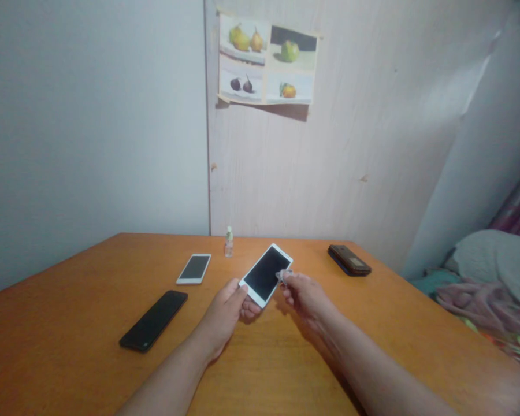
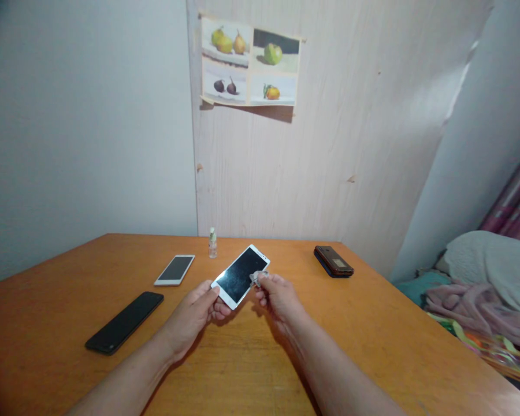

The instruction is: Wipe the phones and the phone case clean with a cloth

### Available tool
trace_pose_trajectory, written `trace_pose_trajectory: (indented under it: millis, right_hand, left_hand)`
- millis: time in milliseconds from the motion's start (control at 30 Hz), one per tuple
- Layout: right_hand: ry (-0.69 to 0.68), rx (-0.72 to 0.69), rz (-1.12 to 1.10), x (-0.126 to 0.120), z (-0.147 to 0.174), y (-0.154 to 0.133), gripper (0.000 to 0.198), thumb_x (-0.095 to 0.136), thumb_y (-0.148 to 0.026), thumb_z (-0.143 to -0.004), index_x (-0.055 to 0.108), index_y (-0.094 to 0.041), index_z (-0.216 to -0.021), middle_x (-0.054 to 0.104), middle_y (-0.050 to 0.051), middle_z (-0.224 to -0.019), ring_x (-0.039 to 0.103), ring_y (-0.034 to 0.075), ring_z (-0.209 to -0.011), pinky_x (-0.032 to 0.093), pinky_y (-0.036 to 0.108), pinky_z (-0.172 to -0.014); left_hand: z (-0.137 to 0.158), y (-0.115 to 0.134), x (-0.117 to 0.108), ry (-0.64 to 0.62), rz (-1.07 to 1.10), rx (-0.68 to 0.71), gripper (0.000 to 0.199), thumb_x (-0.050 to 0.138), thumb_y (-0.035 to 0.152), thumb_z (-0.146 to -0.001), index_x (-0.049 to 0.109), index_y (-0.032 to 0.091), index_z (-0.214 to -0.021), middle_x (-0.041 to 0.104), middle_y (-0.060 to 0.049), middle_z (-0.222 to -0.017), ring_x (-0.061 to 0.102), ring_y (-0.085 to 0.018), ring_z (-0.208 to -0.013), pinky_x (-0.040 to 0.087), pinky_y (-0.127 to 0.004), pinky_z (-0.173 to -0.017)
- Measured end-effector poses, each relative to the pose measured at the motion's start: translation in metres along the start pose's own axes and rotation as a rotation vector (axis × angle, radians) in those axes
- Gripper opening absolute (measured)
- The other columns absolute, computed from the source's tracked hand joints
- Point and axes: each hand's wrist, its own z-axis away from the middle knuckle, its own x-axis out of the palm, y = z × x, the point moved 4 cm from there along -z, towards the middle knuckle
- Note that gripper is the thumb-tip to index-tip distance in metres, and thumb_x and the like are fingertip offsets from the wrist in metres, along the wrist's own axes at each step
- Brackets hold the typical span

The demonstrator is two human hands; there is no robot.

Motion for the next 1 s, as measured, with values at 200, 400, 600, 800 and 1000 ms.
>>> trace_pose_trajectory:
  millis: [200,400,600,800,1000]
  right_hand:
    - [-0.064,0.040,0.076,0.022,0.011,0.017,0.033,0.077,-0.044,-0.073,0.057,-0.018,-0.071,0.056,-0.004,-0.050,0.041,0.006,-0.038,0.030,0.019,-0.037]
    - [0.174,-0.073,0.010,-0.023,-0.013,-0.019,0.022,0.074,-0.033,-0.076,0.059,-0.018,-0.072,0.058,-0.003,-0.059,0.045,0.006,-0.046,0.032,0.017,-0.039]
    - [-0.094,0.095,0.011,0.022,0.013,0.018,0.029,0.073,-0.041,-0.078,0.058,-0.018,-0.071,0.054,-0.005,-0.049,0.039,0.006,-0.037,0.030,0.019,-0.037]
    - [0.043,-0.019,0.052,0.006,0.005,-0.005,0.030,0.080,-0.039,-0.071,0.058,-0.018,-0.069,0.058,-0.003,-0.055,0.043,0.006,-0.043,0.029,0.018,-0.037]
    - [0.064,0.019,0.014,0.001,0.003,-0.001,0.030,0.079,-0.039,-0.071,0.057,-0.018,-0.072,0.055,-0.005,-0.053,0.042,0.005,-0.042,0.030,0.018,-0.038]
  left_hand:
    - [0.001,0.006,-0.006,0.043,0.013,0.008,0.037,0.060,0.053,-0.086,0.060,0.016,-0.091,0.069,-0.004,-0.076,0.063,-0.014,-0.066,0.046,-0.024,-0.061]
    - [0.004,0.001,0.004,-0.066,-0.026,-0.022,0.036,0.055,0.052,-0.090,0.059,0.016,-0.092,0.070,-0.004,-0.074,0.062,-0.013,-0.065,0.045,-0.023,-0.062]
    - [0.002,0.002,-0.003,0.013,0.027,0.002,0.034,0.057,0.049,-0.090,0.058,0.015,-0.094,0.068,-0.004,-0.076,0.061,-0.013,-0.066,0.046,-0.024,-0.062]
    - [0.006,0.008,0.003,-0.023,-0.005,0.002,0.033,0.055,0.048,-0.091,0.058,0.015,-0.094,0.068,-0.005,-0.075,0.062,-0.014,-0.066,0.046,-0.024,-0.062]
    - [0.006,0.004,0.005,-0.018,-0.070,0.005,0.031,0.051,0.046,-0.093,0.056,0.016,-0.093,0.069,-0.004,-0.075,0.061,-0.014,-0.067,0.046,-0.024,-0.063]
